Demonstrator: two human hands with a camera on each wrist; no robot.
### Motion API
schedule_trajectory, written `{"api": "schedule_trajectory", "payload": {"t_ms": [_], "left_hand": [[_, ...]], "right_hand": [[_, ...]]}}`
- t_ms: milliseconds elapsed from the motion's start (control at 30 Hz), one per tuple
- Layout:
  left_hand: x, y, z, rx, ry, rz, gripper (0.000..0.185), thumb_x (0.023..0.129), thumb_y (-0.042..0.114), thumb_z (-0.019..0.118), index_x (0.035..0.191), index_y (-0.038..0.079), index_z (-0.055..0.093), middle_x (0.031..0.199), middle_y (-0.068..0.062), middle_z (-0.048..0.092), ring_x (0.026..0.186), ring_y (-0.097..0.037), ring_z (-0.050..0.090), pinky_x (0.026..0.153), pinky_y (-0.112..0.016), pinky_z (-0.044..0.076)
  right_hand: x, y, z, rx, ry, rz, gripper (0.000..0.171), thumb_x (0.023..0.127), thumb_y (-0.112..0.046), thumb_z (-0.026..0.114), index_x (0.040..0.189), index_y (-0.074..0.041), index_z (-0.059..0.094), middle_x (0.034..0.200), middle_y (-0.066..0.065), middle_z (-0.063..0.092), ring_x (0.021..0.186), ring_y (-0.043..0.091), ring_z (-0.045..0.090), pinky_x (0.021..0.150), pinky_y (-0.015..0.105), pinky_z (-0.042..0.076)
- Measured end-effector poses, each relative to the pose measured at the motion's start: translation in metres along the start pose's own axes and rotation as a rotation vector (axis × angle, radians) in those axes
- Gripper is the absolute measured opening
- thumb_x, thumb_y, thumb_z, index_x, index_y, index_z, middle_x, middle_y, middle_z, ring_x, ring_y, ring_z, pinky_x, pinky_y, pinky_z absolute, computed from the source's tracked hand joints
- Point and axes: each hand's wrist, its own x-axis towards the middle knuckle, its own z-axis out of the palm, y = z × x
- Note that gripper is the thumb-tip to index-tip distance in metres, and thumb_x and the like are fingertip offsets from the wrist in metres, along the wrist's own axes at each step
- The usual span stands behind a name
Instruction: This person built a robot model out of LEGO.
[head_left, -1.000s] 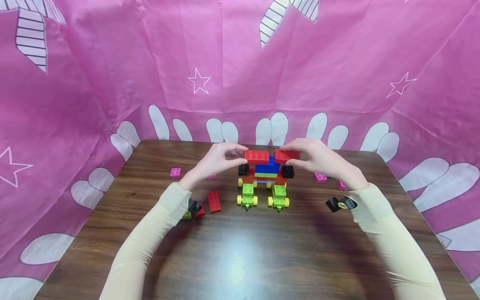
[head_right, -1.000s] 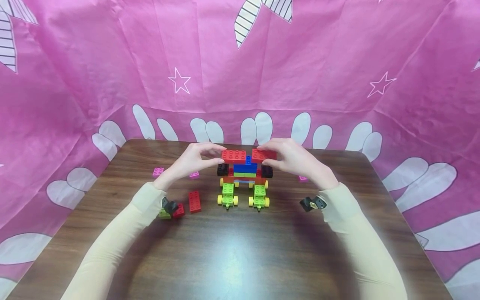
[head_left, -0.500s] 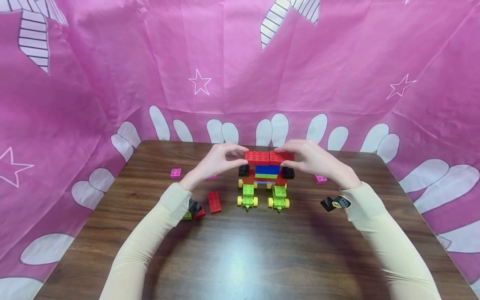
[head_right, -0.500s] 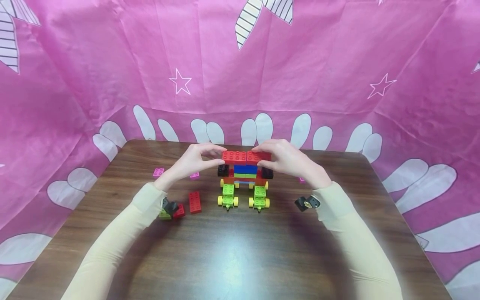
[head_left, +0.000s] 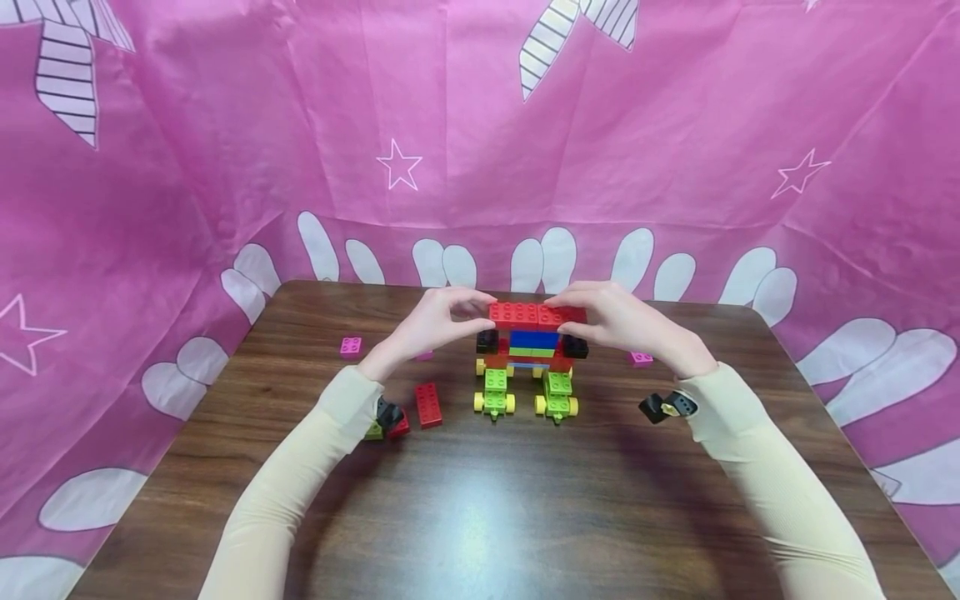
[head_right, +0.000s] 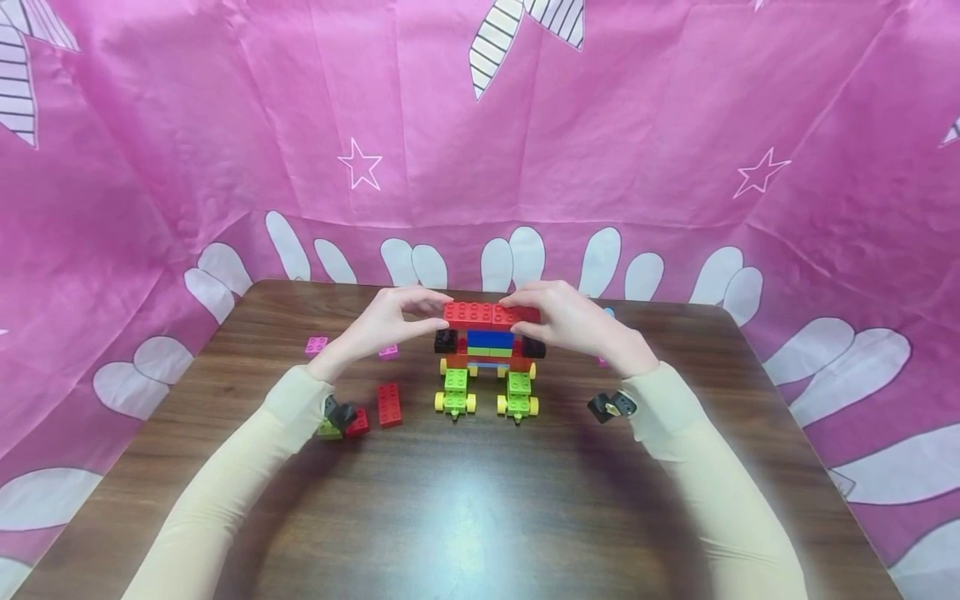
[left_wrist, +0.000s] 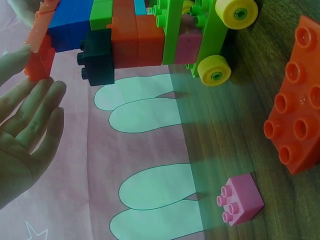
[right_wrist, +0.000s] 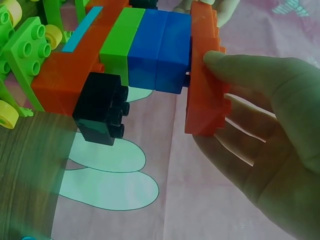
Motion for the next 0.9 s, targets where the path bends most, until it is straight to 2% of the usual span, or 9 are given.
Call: {"api": "schedule_trajectory", "payload": {"t_ms": [267,533,900], "left_hand": [[0.0002,-0.0004,0.0002,-0.009,-0.007,-0.006,0.037,0.088,0.027,0.076,0.122,0.014,0.07,0.113,-0.003,0.074,0.098,-0.015,0.07,0.092,-0.041,0.057],[0.0001,0.0004,-0.0005,-0.006,-0.011,-0.005,0.037,0.088,0.027,0.075,0.123,0.014,0.07,0.114,-0.004,0.074,0.097,-0.015,0.07,0.092,-0.042,0.057],[-0.0004,0.0029,-0.0015,-0.003,-0.009,-0.014,0.036,0.088,0.026,0.076,0.122,0.014,0.07,0.112,-0.004,0.074,0.097,-0.015,0.07,0.091,-0.04,0.057]], "right_hand": [[-0.0004,-0.0031,0.0026,-0.02,0.032,-0.025,0.039,0.088,-0.021,0.075,0.124,-0.006,0.069,0.113,0.011,0.073,0.102,0.024,0.07,0.09,0.042,0.058],[0.0029,-0.0031,-0.0004,-0.024,0.006,-0.026,0.037,0.09,-0.018,0.073,0.124,-0.004,0.068,0.114,0.013,0.073,0.104,0.028,0.07,0.092,0.045,0.057],[0.0062,-0.002,-0.002,-0.02,-0.035,0.011,0.038,0.091,-0.019,0.072,0.126,-0.005,0.067,0.119,0.014,0.072,0.109,0.028,0.068,0.096,0.046,0.056]]}}
